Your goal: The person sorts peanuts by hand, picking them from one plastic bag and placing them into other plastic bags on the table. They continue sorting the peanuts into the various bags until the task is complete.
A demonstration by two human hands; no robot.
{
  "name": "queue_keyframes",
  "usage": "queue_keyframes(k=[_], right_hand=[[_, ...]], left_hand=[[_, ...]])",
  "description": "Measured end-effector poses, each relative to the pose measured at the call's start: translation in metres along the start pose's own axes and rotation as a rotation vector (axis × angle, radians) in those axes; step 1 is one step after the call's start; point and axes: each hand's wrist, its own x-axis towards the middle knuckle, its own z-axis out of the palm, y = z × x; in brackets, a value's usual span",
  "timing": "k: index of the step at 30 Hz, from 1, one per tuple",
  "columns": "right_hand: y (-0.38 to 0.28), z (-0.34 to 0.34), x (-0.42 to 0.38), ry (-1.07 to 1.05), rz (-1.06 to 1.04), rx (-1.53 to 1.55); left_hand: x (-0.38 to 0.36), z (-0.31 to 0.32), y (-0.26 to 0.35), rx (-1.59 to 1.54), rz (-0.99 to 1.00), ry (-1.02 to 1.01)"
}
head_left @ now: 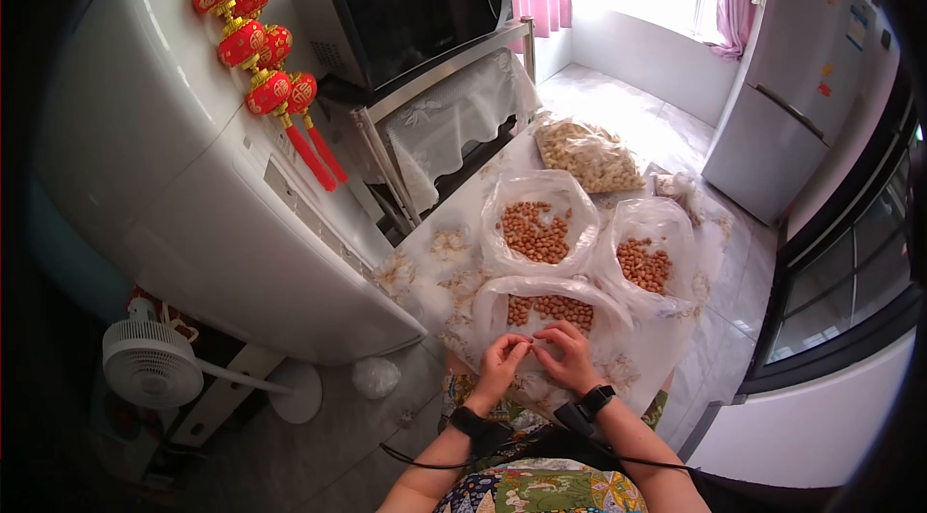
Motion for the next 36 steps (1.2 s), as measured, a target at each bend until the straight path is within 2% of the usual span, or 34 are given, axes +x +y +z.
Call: queue_keyframes(k=[5, 11, 13, 16, 26, 28, 29, 32, 34, 36], right_hand=[[-0.002, 0.000, 0.000, 0.003, -0.009, -0.026], [0.002, 0.001, -0.001, -0.010, 0.010, -0.011], [0.004, 0.001, -0.001, -0.002, -0.021, -0.039], [0.004, 0.001, -0.002, -0.013, 0.019, -0.033], [0.001, -0.001, -0.002, -0.005, 0.012, -0.019], [0.001, 0.000, -0.001, 0.002, 0.016, -0.017], [0.001, 0.000, -0.002, 0.005, 0.016, -0.020], [0.001, 0.000, -0.001, 0.019, 0.008, -0.038], [0.000, 0.000, -0.001, 0.022, -0.028, -0.049], [0.000, 0.001, -0.002, 0.009, -0.008, -0.041]], left_hand=[[-0.005, -0.010, 0.008, -0.369, -0.034, 0.024], [-0.007, -0.021, 0.045, -0.484, 0.069, 0.055], [-0.002, -0.021, 0.069, -0.439, 0.102, 0.099], [0.010, -0.022, 0.095, -0.207, 0.213, 0.203], [0.048, -0.006, 0.120, -0.041, 0.201, 0.140], [0.072, -0.008, 0.126, 0.161, 0.247, 0.115], [0.082, -0.006, 0.132, 0.159, 0.249, 0.112], [0.120, 0.005, 0.147, 0.301, 0.311, 0.123], [0.139, 0.012, 0.148, 0.504, 0.514, 0.191], [0.138, 0.017, 0.146, 0.517, 0.582, 0.248]])
